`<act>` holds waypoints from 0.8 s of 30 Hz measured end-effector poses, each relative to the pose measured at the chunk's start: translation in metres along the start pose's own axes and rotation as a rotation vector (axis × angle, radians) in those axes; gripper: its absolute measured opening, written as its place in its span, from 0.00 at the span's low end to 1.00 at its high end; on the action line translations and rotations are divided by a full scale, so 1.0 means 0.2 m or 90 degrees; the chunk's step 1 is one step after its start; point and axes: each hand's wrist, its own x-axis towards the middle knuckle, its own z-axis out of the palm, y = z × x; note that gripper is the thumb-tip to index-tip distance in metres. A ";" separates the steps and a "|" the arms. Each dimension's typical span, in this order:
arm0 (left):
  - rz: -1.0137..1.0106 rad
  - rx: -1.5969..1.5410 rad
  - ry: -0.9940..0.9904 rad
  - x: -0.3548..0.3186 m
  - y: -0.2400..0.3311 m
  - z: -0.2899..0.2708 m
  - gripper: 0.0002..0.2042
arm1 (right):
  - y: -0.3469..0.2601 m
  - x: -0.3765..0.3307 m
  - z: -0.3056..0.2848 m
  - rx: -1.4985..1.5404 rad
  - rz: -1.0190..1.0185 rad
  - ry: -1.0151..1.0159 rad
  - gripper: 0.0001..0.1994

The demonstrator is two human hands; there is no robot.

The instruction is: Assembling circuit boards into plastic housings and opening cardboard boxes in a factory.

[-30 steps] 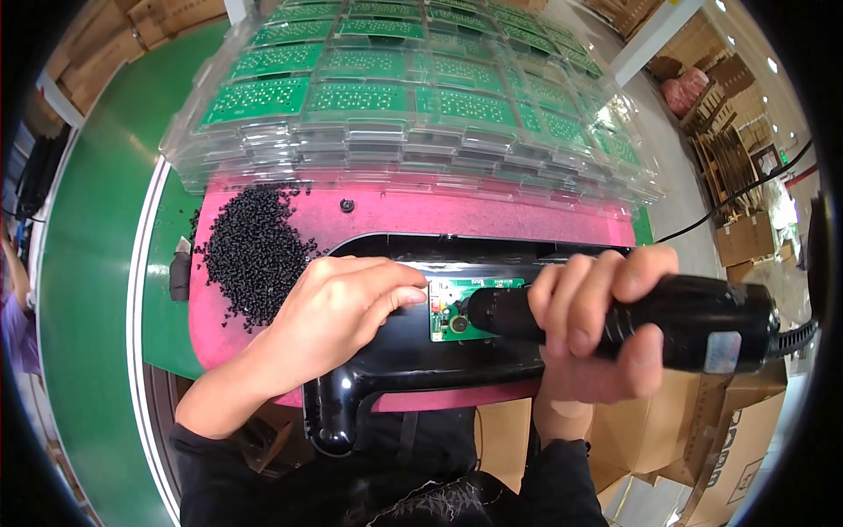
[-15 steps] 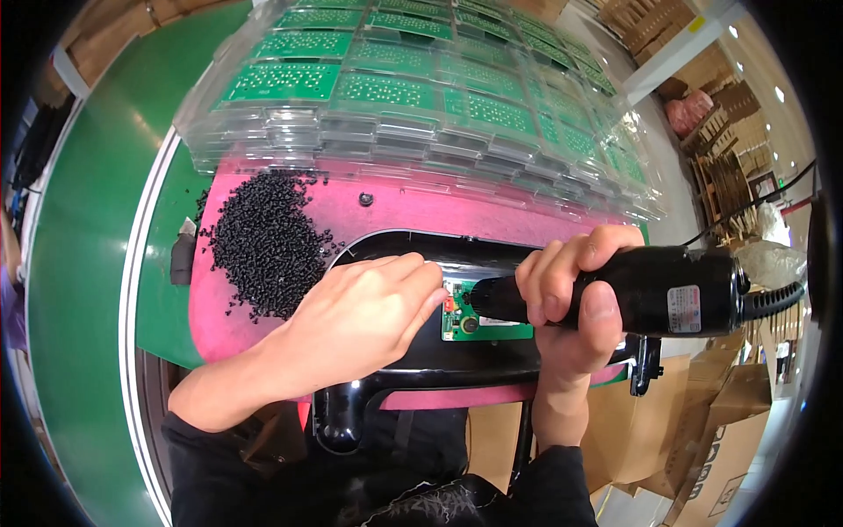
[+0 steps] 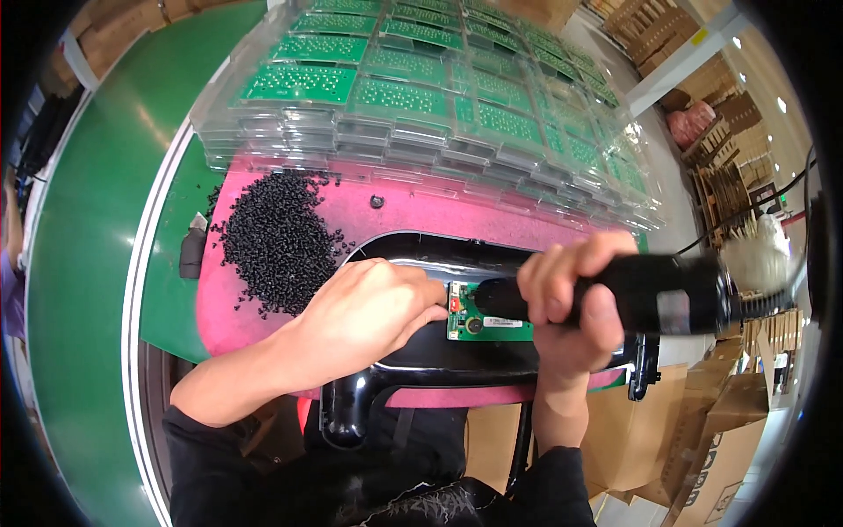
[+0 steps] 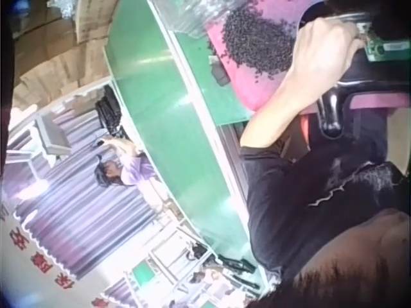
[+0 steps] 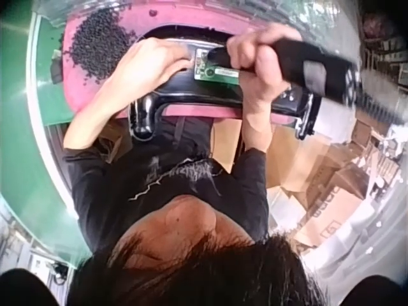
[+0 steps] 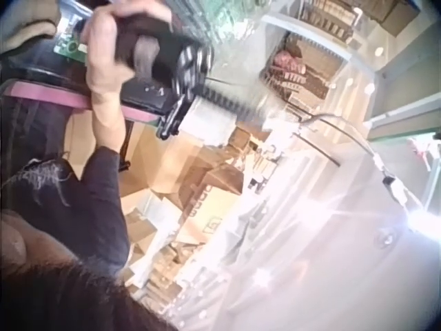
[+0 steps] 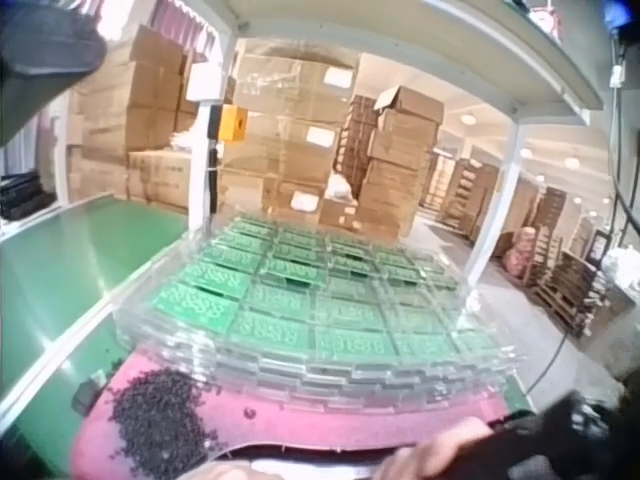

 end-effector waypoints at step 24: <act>-0.022 -0.141 0.033 0.05 0.03 -0.01 0.10 | -0.12 -0.06 -0.05 0.105 0.102 -0.040 0.18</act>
